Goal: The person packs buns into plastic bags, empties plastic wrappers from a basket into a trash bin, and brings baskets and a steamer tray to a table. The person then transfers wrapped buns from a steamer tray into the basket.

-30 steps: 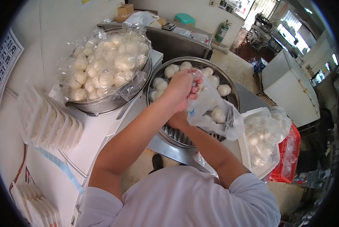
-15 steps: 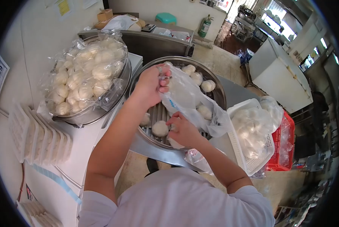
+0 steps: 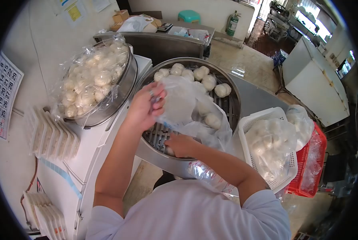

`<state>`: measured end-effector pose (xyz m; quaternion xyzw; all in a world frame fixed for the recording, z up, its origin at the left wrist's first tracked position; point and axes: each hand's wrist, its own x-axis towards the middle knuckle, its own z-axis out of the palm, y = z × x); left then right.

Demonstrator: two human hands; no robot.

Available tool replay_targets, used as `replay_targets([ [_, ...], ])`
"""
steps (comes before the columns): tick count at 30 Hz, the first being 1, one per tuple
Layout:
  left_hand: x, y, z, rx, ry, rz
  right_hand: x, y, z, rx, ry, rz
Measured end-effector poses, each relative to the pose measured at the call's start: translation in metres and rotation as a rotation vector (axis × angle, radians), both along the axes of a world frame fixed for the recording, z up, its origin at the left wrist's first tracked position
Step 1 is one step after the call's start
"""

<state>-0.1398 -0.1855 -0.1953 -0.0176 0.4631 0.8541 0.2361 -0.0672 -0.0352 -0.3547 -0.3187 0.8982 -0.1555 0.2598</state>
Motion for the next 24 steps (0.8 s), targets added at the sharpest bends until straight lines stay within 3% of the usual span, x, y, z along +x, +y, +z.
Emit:
replay_targets([
  [5, 0.023, -0.019, -0.006, 0.023, -0.024, 0.064, 0.028, 0.044, 0.086, -0.419, 0.001, -0.251],
  [7, 0.030, -0.025, -0.004, 0.113, -0.040, 0.056, 0.037, 0.066, 0.150, -0.576, -0.023, -0.336],
  [10, 0.036, -0.027, -0.004, 0.083, -0.093, 0.115, 0.033, 0.093, 0.160, -0.909, 0.318, -0.301],
  [13, 0.038, -0.035, -0.009, 0.123, -0.203, 0.107, 0.020, 0.088, 0.141, -1.307, 0.317, -0.542],
  [14, 0.044, -0.034, -0.005, 0.088, -0.233, 0.040, 0.014, 0.080, 0.130, -1.207, 0.561, -0.576],
  [17, 0.076, -0.038, 0.018, 0.068, -0.281, -0.155, 0.003, 0.051, 0.075, -0.837, 1.043, -0.371],
  [20, 0.102, -0.058, 0.043, 0.195, -0.198, -0.306, 0.011, 0.025, 0.007, -0.501, 0.780, -0.282],
  [22, 0.112, -0.074, 0.062, 0.254, -0.131, -0.373, 0.005, 0.007, -0.036, -0.420, 0.482, -0.318],
  [23, 0.109, -0.079, 0.057, 0.225, -0.098, -0.282, 0.005, 0.002, -0.046, -0.377, 0.328, -0.332],
  [24, 0.104, -0.084, 0.047, 0.195, -0.065, -0.189, 0.010, 0.000, -0.041, -0.300, 0.371, -0.337],
])
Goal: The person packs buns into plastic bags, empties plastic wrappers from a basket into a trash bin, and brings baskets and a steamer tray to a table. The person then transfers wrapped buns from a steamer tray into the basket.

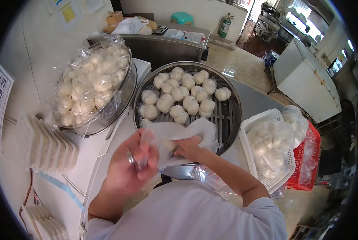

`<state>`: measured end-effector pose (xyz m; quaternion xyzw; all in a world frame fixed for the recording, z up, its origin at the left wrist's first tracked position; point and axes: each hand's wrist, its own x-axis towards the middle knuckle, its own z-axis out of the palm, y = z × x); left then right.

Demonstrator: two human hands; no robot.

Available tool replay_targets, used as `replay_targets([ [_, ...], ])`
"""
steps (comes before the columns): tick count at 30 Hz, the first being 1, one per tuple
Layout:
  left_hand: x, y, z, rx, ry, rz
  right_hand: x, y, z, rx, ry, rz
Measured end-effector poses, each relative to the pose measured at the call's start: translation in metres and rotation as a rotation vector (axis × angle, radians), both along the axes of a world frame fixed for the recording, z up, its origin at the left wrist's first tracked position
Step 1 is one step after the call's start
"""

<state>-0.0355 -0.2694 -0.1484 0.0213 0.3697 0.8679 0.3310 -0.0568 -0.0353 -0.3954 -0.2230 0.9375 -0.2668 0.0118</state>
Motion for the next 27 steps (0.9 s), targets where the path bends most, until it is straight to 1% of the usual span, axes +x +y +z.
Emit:
replay_targets([
  [1, -0.005, -0.005, -0.010, -0.034, 0.023, 0.094, 0.008, -0.002, 0.017, 0.076, 0.024, -0.025],
  [2, -0.010, -0.014, -0.017, -0.021, -0.050, 0.147, 0.013, -0.002, 0.037, 0.153, 0.054, -0.049],
  [3, -0.015, -0.023, -0.022, -0.028, -0.065, 0.178, 0.014, 0.001, 0.080, 0.156, -0.183, 0.048],
  [4, -0.017, -0.031, -0.028, -0.038, -0.087, 0.205, 0.014, 0.011, 0.140, 0.153, -0.427, 0.139],
  [5, -0.018, -0.039, -0.034, -0.047, -0.112, 0.230, 0.009, 0.026, 0.181, 0.146, -0.675, 0.229],
  [7, -0.021, -0.050, -0.043, -0.040, -0.127, 0.230, -0.012, 0.073, 0.213, -0.446, -0.800, 0.188],
  [9, -0.021, -0.053, -0.051, -0.025, -0.166, 0.227, -0.048, 0.100, 0.219, -0.799, -0.536, -0.259],
  [10, -0.021, -0.054, -0.054, -0.014, -0.196, 0.223, -0.080, 0.117, 0.208, -0.768, -0.416, -0.358],
  [11, -0.022, -0.054, -0.056, -0.006, -0.223, 0.220, -0.118, 0.133, 0.187, -0.736, -0.294, -0.452],
  [13, -0.022, -0.045, -0.055, -0.027, -0.228, 0.208, -0.184, 0.156, 0.135, -0.595, -0.293, -0.632],
  [15, -0.022, -0.035, -0.055, -0.052, -0.241, 0.197, -0.242, 0.169, 0.073, -0.195, -0.100, -0.721],
  [17, -0.022, -0.026, -0.057, -0.085, -0.267, 0.185, -0.285, 0.164, 0.020, 0.043, -0.086, -0.673],
  [18, -0.022, -0.022, -0.058, -0.091, -0.298, 0.194, -0.301, 0.158, 0.006, 0.160, -0.079, -0.648],
  [21, -0.023, -0.008, -0.061, -0.136, -0.328, 0.213, -0.294, 0.120, 0.009, 0.397, -0.107, -0.712],
  [22, -0.023, -0.007, -0.065, -0.132, -0.329, 0.220, -0.298, 0.125, 0.000, 0.379, -0.112, -0.693],
  [25, -0.027, -0.002, -0.069, -0.196, -0.354, 0.253, -0.301, 0.137, -0.014, 0.275, -0.148, -0.748],
  [27, -0.033, 0.002, -0.068, -0.234, -0.387, 0.276, -0.309, 0.147, -0.020, 0.235, -0.150, -0.656],
])
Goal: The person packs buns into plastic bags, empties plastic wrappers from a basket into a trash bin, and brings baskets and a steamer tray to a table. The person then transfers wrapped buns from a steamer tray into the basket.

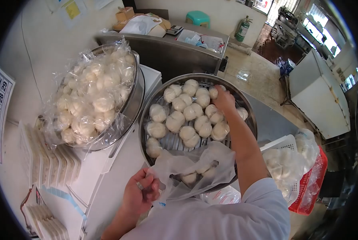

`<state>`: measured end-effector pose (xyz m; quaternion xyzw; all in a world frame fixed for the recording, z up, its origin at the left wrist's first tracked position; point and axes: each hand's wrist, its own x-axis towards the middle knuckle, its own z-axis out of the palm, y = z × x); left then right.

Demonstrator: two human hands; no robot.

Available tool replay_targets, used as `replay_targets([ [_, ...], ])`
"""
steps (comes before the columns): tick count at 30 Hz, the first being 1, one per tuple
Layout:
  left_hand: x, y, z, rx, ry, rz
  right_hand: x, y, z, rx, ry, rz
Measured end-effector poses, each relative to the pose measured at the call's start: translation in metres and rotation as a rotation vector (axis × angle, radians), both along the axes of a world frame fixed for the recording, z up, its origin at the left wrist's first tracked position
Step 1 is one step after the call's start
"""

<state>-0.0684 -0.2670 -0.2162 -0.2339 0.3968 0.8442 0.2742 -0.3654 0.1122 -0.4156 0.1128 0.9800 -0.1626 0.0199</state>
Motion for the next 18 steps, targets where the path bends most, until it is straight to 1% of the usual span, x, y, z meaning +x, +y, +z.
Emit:
replay_targets([
  [1, -0.002, 0.003, 0.001, -0.017, -0.016, 0.007, 0.000, 0.004, -0.002, -0.022, 0.003, 0.042],
  [2, -0.004, 0.005, 0.002, -0.010, 0.000, -0.002, 0.002, 0.007, -0.002, -0.030, 0.009, 0.032],
  [4, -0.009, 0.007, 0.006, 0.001, 0.036, -0.020, 0.011, 0.004, 0.017, -0.050, 0.026, 0.015],
  [7, -0.019, 0.007, 0.012, -0.010, 0.049, 0.013, 0.023, 0.018, 0.026, -0.285, 0.366, 0.004],
  [8, -0.022, 0.006, 0.011, 0.023, 0.040, 0.033, 0.033, 0.017, 0.033, -0.541, 0.506, 0.008],
  [9, -0.028, 0.004, 0.009, 0.056, 0.035, 0.055, 0.050, 0.007, 0.068, -0.799, 0.646, 0.008],
  [11, -0.039, 0.005, 0.008, 0.116, 0.021, 0.096, 0.099, -0.026, 0.123, -1.126, 0.813, 0.037],
  [13, -0.052, 0.012, 0.011, 0.176, 0.019, 0.125, 0.162, -0.068, 0.137, -0.603, 1.227, 0.146],
  [14, -0.055, 0.012, 0.013, 0.241, 0.025, 0.120, 0.196, -0.086, 0.123, -1.016, 1.065, 0.347],
  [15, -0.059, 0.011, 0.014, 0.306, 0.034, 0.113, 0.230, -0.104, 0.109, -1.426, 0.860, 0.453],
  [17, -0.058, 0.009, 0.025, 0.396, 0.060, 0.102, 0.259, -0.137, 0.085, -1.262, 0.692, 0.690],
  [18, -0.053, 0.006, 0.034, 0.418, 0.096, 0.053, 0.256, -0.147, 0.080, -0.859, 0.562, 0.713],
])
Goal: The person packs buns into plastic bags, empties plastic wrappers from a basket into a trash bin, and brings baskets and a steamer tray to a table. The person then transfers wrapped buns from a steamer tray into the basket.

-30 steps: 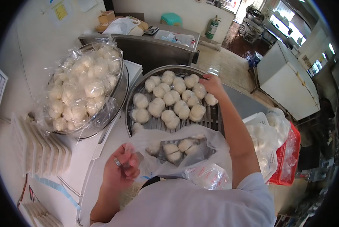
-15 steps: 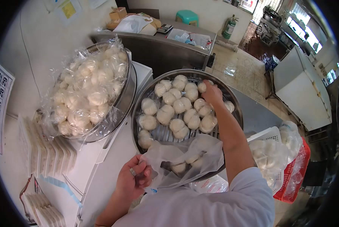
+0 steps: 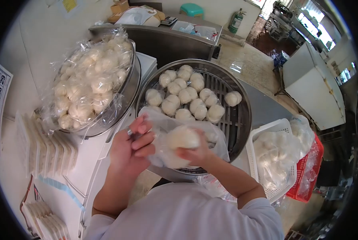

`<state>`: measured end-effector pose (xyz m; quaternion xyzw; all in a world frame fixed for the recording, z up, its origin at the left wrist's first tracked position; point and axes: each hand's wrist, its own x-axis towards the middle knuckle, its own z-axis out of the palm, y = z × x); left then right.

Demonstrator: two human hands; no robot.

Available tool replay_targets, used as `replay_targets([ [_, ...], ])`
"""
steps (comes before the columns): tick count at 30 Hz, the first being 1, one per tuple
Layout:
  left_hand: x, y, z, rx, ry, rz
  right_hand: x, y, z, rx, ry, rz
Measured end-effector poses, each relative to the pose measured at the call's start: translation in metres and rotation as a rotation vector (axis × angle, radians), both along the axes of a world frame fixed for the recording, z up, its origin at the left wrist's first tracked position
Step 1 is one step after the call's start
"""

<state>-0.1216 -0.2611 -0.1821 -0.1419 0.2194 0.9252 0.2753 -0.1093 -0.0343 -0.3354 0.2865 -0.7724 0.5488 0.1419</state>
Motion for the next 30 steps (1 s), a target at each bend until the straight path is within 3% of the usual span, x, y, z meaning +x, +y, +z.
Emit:
replay_targets([
  [1, 0.008, -0.006, 0.009, 0.019, 0.046, -0.040, -0.003, -0.010, -0.003, 0.413, 0.057, -0.053],
  [2, 0.017, -0.012, 0.016, 0.037, 0.088, -0.078, -0.011, -0.013, -0.003, 0.575, -0.446, 0.071],
  [4, 0.033, -0.019, 0.026, 0.057, 0.043, -0.213, -0.004, -0.013, -0.005, 0.516, -0.862, 0.006],
  [5, 0.039, -0.019, 0.030, 0.045, 0.011, -0.278, 0.017, -0.010, -0.011, 0.323, -0.758, -0.173],
  [7, 0.048, -0.020, 0.024, 0.048, -0.085, -0.353, 0.019, -0.001, -0.026, 0.384, -0.626, -0.248],
  [10, 0.052, -0.025, 0.005, 0.067, -0.069, -0.364, -0.004, 0.002, -0.039, 0.914, -0.442, -0.043],
  [12, 0.052, -0.034, 0.003, 0.043, -0.042, -0.268, 0.014, -0.008, -0.025, 0.957, -0.216, -0.034],
  [15, 0.049, -0.046, -0.008, 0.065, -0.016, -0.205, -0.024, -0.020, 0.150, 0.914, -0.551, 0.317],
  [17, 0.048, -0.050, -0.016, 0.080, -0.031, -0.194, -0.083, -0.006, 0.185, 0.472, -1.024, 0.222],
  [18, 0.048, -0.051, -0.018, 0.078, -0.049, -0.187, -0.122, 0.003, 0.152, 0.318, -0.819, -0.071],
  [19, 0.047, -0.052, -0.021, 0.074, -0.067, -0.181, -0.173, 0.015, 0.116, 0.377, -0.542, -0.274],
  [21, 0.048, -0.050, -0.025, 0.101, -0.069, -0.180, -0.254, 0.035, 0.030, 0.721, -0.354, -0.692],
  [24, 0.048, -0.043, -0.027, 0.115, -0.095, -0.180, -0.309, 0.026, -0.065, 0.892, -0.777, -0.805],
  [27, 0.044, -0.042, -0.030, 0.088, -0.127, -0.164, -0.286, 0.003, -0.028, 0.758, -0.807, -0.897],
  [30, 0.042, -0.040, -0.033, 0.065, -0.145, -0.155, -0.315, 0.057, -0.049, 0.602, -1.028, -0.492],
])
